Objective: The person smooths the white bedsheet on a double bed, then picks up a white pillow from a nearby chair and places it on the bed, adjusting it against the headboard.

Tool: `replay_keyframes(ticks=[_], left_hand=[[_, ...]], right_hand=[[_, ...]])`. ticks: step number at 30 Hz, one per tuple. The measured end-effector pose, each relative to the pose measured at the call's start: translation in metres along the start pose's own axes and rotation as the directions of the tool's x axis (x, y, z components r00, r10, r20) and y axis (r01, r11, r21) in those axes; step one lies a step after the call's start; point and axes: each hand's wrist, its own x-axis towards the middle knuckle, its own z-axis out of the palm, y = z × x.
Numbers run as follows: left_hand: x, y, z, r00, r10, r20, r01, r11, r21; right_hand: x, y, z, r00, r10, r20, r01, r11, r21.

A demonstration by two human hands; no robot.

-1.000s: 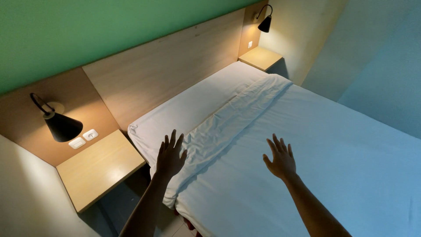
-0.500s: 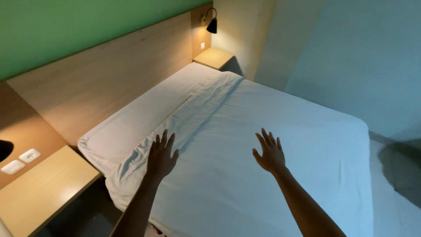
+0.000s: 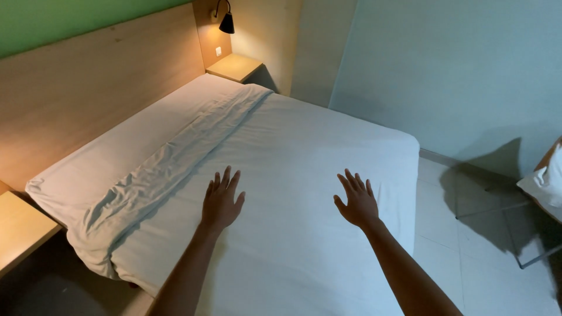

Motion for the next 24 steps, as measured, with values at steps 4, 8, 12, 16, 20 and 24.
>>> replay_keyframes(ticks=[4, 8, 12, 16, 20, 24], left_hand=[[-0.015, 0.049, 0.007, 0.998, -0.046, 0.039, 0.044, 0.998, 0.034], [-0.033, 0.075, 0.011, 0.999, -0.043, 0.013, 0.042, 0.998, 0.046], [-0.048, 0.091, 0.007, 0.998, -0.066, 0.012, 0.065, 0.996, 0.067], [-0.067, 0.102, -0.002, 0.992, -0.126, 0.005, 0.125, 0.99, 0.063], [-0.083, 0.108, -0.01, 0.988, -0.154, -0.014, 0.154, 0.985, 0.075], [-0.099, 0.13, -0.016, 0.983, -0.183, -0.015, 0.184, 0.979, 0.084]], right_hand=[[-0.02, 0.037, -0.014, 1.0, -0.006, 0.025, 0.006, 1.0, -0.017], [-0.039, 0.065, -0.013, 0.998, -0.011, 0.068, 0.015, 0.999, -0.051], [-0.043, 0.081, -0.008, 0.996, -0.014, 0.09, 0.019, 0.998, -0.063], [-0.034, 0.089, -0.004, 0.997, -0.042, 0.063, 0.044, 0.999, -0.031], [-0.024, 0.09, 0.0, 0.998, -0.02, 0.064, 0.02, 1.0, 0.003], [-0.034, 0.092, 0.0, 0.996, -0.068, 0.061, 0.069, 0.998, -0.008]])
